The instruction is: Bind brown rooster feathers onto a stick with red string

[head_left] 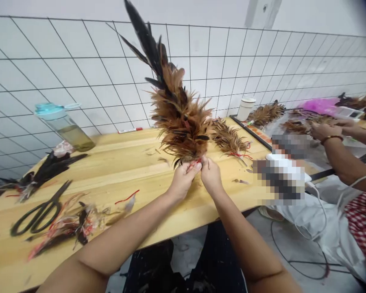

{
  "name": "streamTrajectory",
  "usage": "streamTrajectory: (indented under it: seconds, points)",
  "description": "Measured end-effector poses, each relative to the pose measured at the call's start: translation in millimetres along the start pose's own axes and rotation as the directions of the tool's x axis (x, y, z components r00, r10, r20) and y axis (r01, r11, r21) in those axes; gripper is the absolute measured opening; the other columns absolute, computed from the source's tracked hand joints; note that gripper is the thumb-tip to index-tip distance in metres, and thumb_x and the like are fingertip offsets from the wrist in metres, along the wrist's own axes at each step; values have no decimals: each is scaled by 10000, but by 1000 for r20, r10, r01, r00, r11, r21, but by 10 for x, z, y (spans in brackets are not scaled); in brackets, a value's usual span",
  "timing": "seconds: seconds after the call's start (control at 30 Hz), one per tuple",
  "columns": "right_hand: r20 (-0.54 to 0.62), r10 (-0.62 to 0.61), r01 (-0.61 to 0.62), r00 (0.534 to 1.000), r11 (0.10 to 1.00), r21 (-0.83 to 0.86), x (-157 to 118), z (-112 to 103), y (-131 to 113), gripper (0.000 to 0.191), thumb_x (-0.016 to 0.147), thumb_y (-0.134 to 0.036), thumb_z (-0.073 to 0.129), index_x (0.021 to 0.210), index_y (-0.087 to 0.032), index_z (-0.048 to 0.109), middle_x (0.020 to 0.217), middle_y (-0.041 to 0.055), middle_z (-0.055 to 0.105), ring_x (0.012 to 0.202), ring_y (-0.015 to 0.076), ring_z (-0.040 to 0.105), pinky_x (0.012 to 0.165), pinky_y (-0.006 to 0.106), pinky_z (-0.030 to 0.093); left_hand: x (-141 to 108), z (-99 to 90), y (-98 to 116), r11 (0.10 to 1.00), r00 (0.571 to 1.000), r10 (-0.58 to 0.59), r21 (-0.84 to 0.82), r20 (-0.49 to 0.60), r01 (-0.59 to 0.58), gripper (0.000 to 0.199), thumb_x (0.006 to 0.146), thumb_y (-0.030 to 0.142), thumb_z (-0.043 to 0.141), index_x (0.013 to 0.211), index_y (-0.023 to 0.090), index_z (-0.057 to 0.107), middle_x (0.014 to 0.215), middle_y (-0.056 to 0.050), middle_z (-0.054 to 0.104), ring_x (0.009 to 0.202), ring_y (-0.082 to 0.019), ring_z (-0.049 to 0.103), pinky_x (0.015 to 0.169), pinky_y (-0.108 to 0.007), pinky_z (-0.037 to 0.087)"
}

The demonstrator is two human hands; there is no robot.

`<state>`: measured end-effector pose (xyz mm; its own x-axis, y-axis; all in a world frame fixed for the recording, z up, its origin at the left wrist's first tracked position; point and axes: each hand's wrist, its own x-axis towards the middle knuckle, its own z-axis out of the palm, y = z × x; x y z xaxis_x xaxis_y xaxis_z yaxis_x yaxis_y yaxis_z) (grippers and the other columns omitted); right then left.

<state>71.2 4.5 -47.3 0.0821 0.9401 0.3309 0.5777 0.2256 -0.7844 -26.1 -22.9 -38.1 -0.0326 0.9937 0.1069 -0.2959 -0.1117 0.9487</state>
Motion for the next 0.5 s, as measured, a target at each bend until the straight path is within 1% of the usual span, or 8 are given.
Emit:
streamTrajectory:
  seconds: [0.07, 0.13, 0.17, 0.23, 0.3, 0.37, 0.43, 0.5]
  points:
    - [-65, -63, 49, 996, 979, -197, -21, 43, -35, 358, 946, -343, 307, 830, -175, 600, 738, 83, 633, 645, 175, 532, 594, 279, 336, -18, 62, 71, 996, 998, -58, -69, -18, 57, 380, 662, 467, 773, 814, 130, 688, 694, -17, 642, 687, -107, 568, 630, -204, 442]
    - [-95, -139, 99, 986, 934, -342, -39, 92, -34, 361, 951, -351, 326, 860, -155, 616, 721, 99, 628, 632, 175, 527, 594, 281, 328, -17, 86, 132, 987, 995, -100, -129, -24, 96, 399, 651, 449, 786, 882, 137, 694, 767, -22, 669, 726, -112, 579, 637, -203, 442]
    - [-97, -173, 123, 980, 915, -383, -46, 116, -20, 373, 954, -354, 326, 851, -147, 619, 707, 106, 620, 631, 175, 524, 598, 284, 329, -12, 86, 151, 982, 993, -115, -151, -32, 109, 402, 643, 439, 794, 893, 140, 694, 788, -25, 677, 760, -122, 591, 660, -211, 451]
    - [-79, -233, 182, 969, 894, -409, -54, 159, 24, 399, 962, -336, 302, 836, -134, 623, 706, 127, 613, 651, 181, 523, 625, 295, 343, 4, 70, 160, 981, 992, -120, -158, -47, 111, 376, 639, 428, 797, 849, 133, 694, 780, -30, 681, 806, -140, 604, 710, -232, 463]
    - [-58, -264, 219, 963, 889, -401, -62, 194, 62, 419, 966, -306, 273, 847, -123, 630, 729, 151, 613, 684, 195, 529, 662, 315, 360, 25, 47, 134, 989, 994, -96, -120, -60, 89, 348, 654, 422, 786, 803, 123, 690, 778, -38, 686, 820, -147, 607, 747, -249, 462]
    - [-47, -275, 236, 960, 891, -388, -84, 225, 69, 421, 965, -280, 260, 884, -111, 638, 759, 168, 616, 720, 209, 539, 694, 333, 375, 49, 23, 94, 995, 995, -64, -79, -78, 58, 340, 674, 414, 771, 826, 119, 694, 831, -52, 700, 838, -154, 608, 783, -265, 459]
    - [-40, -284, 247, 958, 887, -391, -129, 263, 41, 410, 965, -269, 263, 935, -105, 638, 792, 175, 620, 749, 218, 551, 715, 342, 386, 76, -7, 56, 999, 991, -50, -19, -123, 48, 339, 707, 426, 735, 845, 119, 698, 851, -58, 703, 831, -160, 607, 785, -273, 456]
    - [-32, -289, 252, 957, 878, -408, -198, 306, -9, 392, 965, -259, 272, 995, -101, 631, 825, 174, 626, 767, 220, 563, 722, 340, 392, 107, -67, 33, 997, 984, -26, 64, -176, 38, 332, 744, 442, 688, 819, 119, 694, 805, -55, 694, 800, -162, 599, 747, -268, 450]
